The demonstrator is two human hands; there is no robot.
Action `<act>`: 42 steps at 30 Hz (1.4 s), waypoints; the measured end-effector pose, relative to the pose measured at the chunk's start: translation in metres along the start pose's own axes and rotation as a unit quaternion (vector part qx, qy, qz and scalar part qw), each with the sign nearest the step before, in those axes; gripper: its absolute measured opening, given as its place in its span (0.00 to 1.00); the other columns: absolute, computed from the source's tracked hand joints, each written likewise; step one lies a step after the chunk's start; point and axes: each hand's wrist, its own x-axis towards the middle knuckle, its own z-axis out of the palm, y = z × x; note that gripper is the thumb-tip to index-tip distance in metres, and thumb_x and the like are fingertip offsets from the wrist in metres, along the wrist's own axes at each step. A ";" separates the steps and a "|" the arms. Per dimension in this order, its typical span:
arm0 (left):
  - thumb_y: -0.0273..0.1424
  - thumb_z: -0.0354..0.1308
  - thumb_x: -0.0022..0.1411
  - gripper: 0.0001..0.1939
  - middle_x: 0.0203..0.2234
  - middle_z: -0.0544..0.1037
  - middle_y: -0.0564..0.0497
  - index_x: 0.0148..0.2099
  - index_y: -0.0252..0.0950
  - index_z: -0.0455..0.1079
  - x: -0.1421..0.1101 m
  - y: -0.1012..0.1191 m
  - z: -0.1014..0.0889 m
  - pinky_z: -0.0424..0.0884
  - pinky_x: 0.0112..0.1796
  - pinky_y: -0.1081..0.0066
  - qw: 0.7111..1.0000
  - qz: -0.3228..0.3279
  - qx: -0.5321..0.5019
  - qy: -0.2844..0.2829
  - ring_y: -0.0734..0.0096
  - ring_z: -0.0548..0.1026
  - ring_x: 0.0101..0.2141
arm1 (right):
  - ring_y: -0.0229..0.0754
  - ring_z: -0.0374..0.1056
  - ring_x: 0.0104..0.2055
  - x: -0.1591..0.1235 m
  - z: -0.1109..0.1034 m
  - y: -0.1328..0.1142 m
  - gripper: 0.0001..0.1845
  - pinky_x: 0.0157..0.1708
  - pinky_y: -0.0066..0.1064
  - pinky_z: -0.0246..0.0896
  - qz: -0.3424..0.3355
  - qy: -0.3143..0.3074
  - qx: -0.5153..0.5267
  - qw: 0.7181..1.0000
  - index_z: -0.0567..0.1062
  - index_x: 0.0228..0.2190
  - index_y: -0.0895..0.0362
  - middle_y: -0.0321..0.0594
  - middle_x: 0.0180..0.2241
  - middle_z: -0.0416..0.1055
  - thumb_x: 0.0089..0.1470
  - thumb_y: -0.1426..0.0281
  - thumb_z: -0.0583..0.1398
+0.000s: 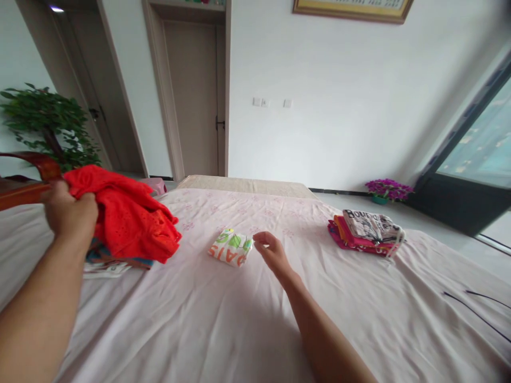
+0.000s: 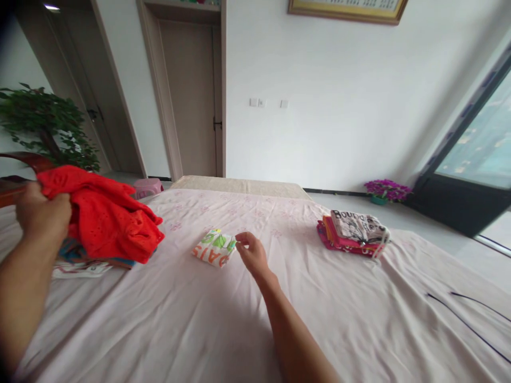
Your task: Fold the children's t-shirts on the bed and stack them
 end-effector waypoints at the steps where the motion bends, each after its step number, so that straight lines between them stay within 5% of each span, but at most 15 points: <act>1: 0.30 0.51 0.59 0.11 0.51 0.72 0.49 0.41 0.30 0.70 0.001 -0.017 0.001 0.45 0.65 0.52 0.996 0.016 0.077 0.035 0.61 0.52 0.66 | 0.46 0.70 0.46 -0.003 0.006 0.004 0.15 0.46 0.38 0.64 -0.032 -0.028 -0.050 0.998 0.76 0.41 0.55 0.43 0.44 0.76 0.50 0.65 0.60; 3: 0.33 0.60 0.55 0.16 0.58 0.69 0.44 0.47 0.36 0.71 -0.008 -0.057 0.012 0.46 0.62 0.38 0.980 0.055 0.180 0.065 0.43 0.52 0.66 | 0.49 0.66 0.54 -0.009 0.016 0.008 0.23 0.53 0.41 0.59 -0.086 -0.092 -0.153 0.980 0.76 0.48 0.52 0.43 0.51 0.73 0.47 0.64 0.65; 5: 0.41 0.62 0.53 0.21 0.60 0.67 0.40 0.49 0.42 0.71 -0.023 -0.097 0.028 0.51 0.56 0.28 0.967 0.066 0.242 -0.035 0.30 0.55 0.64 | 0.51 0.60 0.60 -0.016 0.024 0.009 0.31 0.58 0.43 0.54 -0.125 -0.136 -0.239 0.953 0.73 0.53 0.49 0.43 0.57 0.68 0.45 0.65 0.68; 7: 0.44 0.61 0.53 0.23 0.61 0.65 0.36 0.51 0.42 0.71 -0.037 -0.127 0.043 0.52 0.54 0.25 0.964 0.037 0.236 -0.119 0.25 0.56 0.62 | 0.51 0.57 0.62 -0.020 0.030 0.008 0.27 0.59 0.43 0.52 -0.144 -0.145 -0.288 0.936 0.73 0.53 0.48 0.42 0.58 0.67 0.49 0.66 0.66; 9: 0.43 0.59 0.56 0.23 0.63 0.62 0.35 0.52 0.41 0.70 -0.047 -0.138 0.052 0.48 0.54 0.25 0.966 0.031 0.237 -0.103 0.24 0.53 0.63 | 0.48 0.59 0.60 -0.021 0.034 0.007 0.17 0.59 0.41 0.51 -0.147 -0.135 -0.297 0.934 0.76 0.48 0.49 0.41 0.55 0.71 0.57 0.69 0.60; 12: 0.37 0.56 0.59 0.21 0.64 0.60 0.35 0.54 0.37 0.69 -0.061 -0.118 0.060 0.41 0.56 0.27 0.963 0.100 0.249 -0.024 0.28 0.48 0.65 | 0.46 0.68 0.48 -0.018 0.041 0.004 0.12 0.52 0.39 0.59 -0.069 -0.071 -0.229 0.968 0.77 0.38 0.53 0.43 0.41 0.76 0.61 0.66 0.54; 14: 0.33 0.53 0.61 0.20 0.65 0.60 0.36 0.56 0.36 0.68 -0.073 -0.093 0.068 0.42 0.60 0.32 0.959 0.168 0.227 0.006 0.35 0.48 0.66 | 0.44 0.71 0.36 -0.014 0.045 0.001 0.17 0.41 0.36 0.65 0.034 -0.015 -0.088 0.995 0.75 0.36 0.55 0.42 0.32 0.75 0.61 0.60 0.51; 17: 0.33 0.51 0.63 0.20 0.61 0.66 0.40 0.57 0.37 0.68 -0.095 -0.061 0.086 0.48 0.63 0.46 0.962 0.228 0.148 -0.020 0.48 0.55 0.65 | 0.41 0.67 0.26 -0.008 0.045 -0.003 0.21 0.27 0.31 0.64 0.153 0.029 0.145 0.977 0.74 0.37 0.57 0.40 0.25 0.71 0.58 0.55 0.50; 19: 0.33 0.50 0.63 0.20 0.56 0.71 0.40 0.55 0.36 0.69 -0.112 -0.051 0.100 0.54 0.63 0.53 0.967 0.227 0.084 -0.075 0.53 0.63 0.61 | 0.42 0.67 0.25 -0.004 0.036 -0.001 0.19 0.25 0.31 0.62 0.185 0.030 0.195 0.963 0.75 0.35 0.58 0.40 0.24 0.71 0.52 0.56 0.55; 22: 0.34 0.49 0.62 0.20 0.51 0.75 0.40 0.53 0.34 0.70 -0.137 -0.048 0.118 0.62 0.58 0.58 0.974 0.158 -0.009 -0.163 0.56 0.71 0.54 | 0.45 0.70 0.31 0.001 0.011 0.011 0.15 0.29 0.32 0.64 0.189 0.036 0.118 0.974 0.76 0.35 0.57 0.41 0.28 0.74 0.43 0.66 0.58; 27: 0.38 0.55 0.60 0.13 0.41 0.81 0.48 0.43 0.40 0.76 -0.179 -0.026 0.125 0.69 0.46 0.68 0.951 0.055 -0.119 -0.279 0.61 0.77 0.43 | 0.46 0.69 0.48 0.004 -0.023 0.033 0.28 0.46 0.36 0.63 0.108 0.091 -0.146 0.979 0.75 0.48 0.52 0.40 0.48 0.74 0.43 0.73 0.54; 32: 0.36 0.63 0.56 0.13 0.38 0.80 0.50 0.45 0.44 0.77 -0.210 0.019 0.132 0.67 0.37 0.71 0.925 0.092 -0.140 -0.342 0.65 0.75 0.33 | 0.48 0.66 0.52 0.001 -0.017 0.027 0.29 0.47 0.36 0.61 0.062 0.016 -0.246 0.967 0.70 0.55 0.50 0.42 0.51 0.72 0.50 0.67 0.58; 35: 0.31 0.65 0.52 0.13 0.39 0.78 0.50 0.43 0.46 0.77 -0.221 0.031 0.151 0.65 0.37 0.70 0.905 0.139 -0.106 -0.387 0.65 0.74 0.33 | 0.49 0.65 0.51 -0.003 -0.009 0.027 0.21 0.46 0.36 0.59 0.038 -0.009 -0.350 0.936 0.76 0.49 0.50 0.44 0.47 0.73 0.52 0.67 0.60; 39: 0.26 0.61 0.53 0.05 0.29 0.75 0.50 0.28 0.42 0.72 -0.224 0.031 0.171 0.64 0.39 0.69 0.895 0.160 -0.044 -0.415 0.63 0.74 0.35 | 0.44 0.68 0.44 -0.004 -0.011 0.034 0.11 0.40 0.29 0.58 0.040 -0.008 -0.336 0.941 0.79 0.38 0.52 0.41 0.41 0.75 0.55 0.66 0.58; 42: 0.28 0.58 0.56 0.02 0.30 0.76 0.51 0.32 0.41 0.71 -0.210 0.028 0.167 0.65 0.39 0.70 0.916 0.127 -0.093 -0.369 0.64 0.74 0.34 | 0.42 0.68 0.38 0.000 -0.023 0.037 0.14 0.35 0.27 0.58 0.036 0.071 -0.261 0.962 0.78 0.34 0.54 0.39 0.35 0.74 0.56 0.63 0.54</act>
